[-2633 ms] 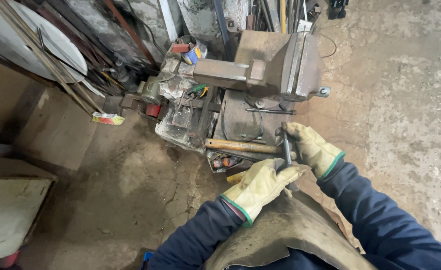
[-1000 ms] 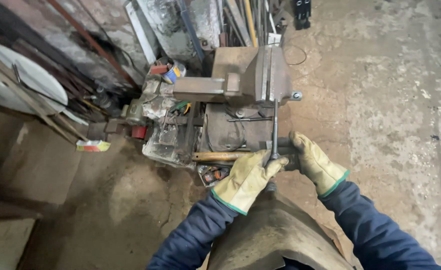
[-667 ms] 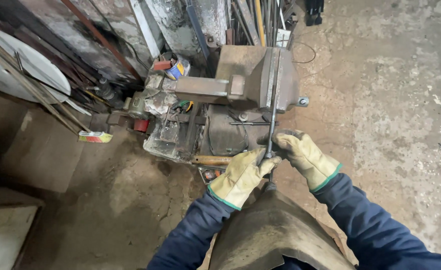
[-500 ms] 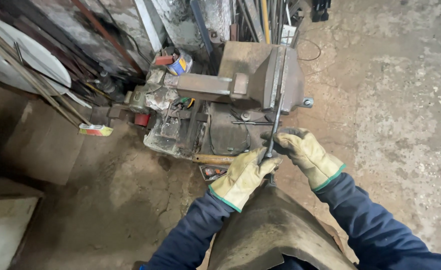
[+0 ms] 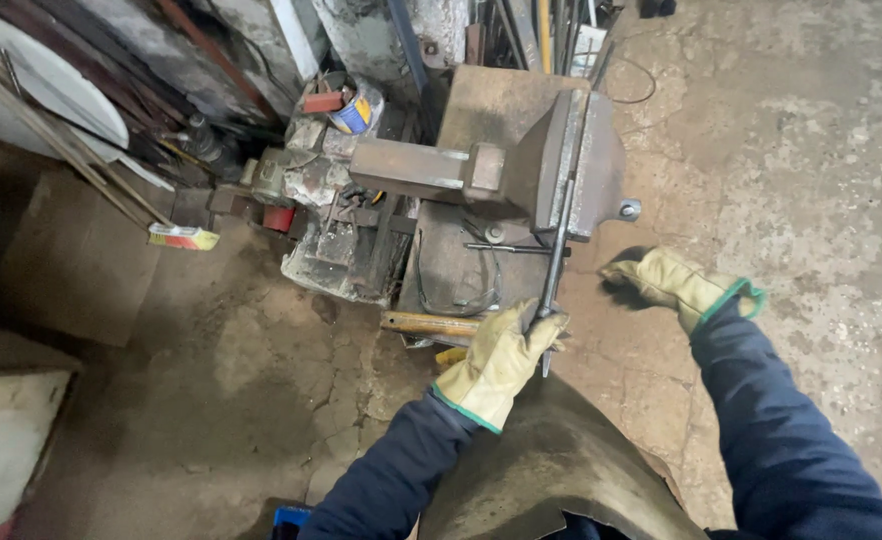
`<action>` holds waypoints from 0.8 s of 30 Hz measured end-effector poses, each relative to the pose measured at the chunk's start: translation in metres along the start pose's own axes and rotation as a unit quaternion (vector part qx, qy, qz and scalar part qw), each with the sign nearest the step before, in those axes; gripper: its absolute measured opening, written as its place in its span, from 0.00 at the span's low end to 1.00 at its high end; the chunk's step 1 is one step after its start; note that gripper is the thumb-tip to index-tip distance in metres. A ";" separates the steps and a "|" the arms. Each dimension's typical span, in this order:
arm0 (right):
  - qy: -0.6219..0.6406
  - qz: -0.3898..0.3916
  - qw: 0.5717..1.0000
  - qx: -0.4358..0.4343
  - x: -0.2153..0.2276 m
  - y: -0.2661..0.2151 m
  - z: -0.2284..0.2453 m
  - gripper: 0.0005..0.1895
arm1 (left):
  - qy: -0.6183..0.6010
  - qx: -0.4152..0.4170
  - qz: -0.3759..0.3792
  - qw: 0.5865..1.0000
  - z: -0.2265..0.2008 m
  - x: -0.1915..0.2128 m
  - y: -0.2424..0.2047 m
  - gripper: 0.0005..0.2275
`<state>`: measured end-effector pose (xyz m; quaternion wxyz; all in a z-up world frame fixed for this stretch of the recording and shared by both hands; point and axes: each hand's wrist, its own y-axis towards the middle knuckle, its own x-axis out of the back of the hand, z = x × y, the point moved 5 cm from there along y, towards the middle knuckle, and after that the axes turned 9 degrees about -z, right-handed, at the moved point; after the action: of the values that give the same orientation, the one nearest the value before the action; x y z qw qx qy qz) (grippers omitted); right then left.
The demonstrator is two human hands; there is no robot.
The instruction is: The person picks up two metal rods and a hammer, then moves to a bench vise. They secure one rod in the vise and repeatedly strike it with the hammer to straighten or shape it. The person adjusts the rod's position in the vise and continues hammering until the clip ends.
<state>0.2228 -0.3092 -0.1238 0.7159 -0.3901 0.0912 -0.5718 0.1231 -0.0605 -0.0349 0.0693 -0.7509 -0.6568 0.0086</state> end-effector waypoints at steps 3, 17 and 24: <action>-0.281 -0.193 0.939 0.050 0.039 0.036 -0.002 0.24 | 0.102 -0.025 -0.001 0.994 -0.023 0.004 -0.002 0.11; 0.412 -0.170 0.895 0.001 0.059 0.165 -0.008 0.13 | -0.024 0.000 -0.016 1.000 -0.010 -0.001 0.002 0.09; -0.214 -0.253 0.890 0.312 0.084 0.195 -0.016 0.22 | 0.014 0.000 -0.037 0.999 -0.006 -0.004 0.004 0.08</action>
<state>0.3864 -0.3831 -0.2374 0.6339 -0.2695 -0.3494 -0.6352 0.1269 -0.0658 -0.0293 0.0792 -0.7262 -0.6829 -0.0046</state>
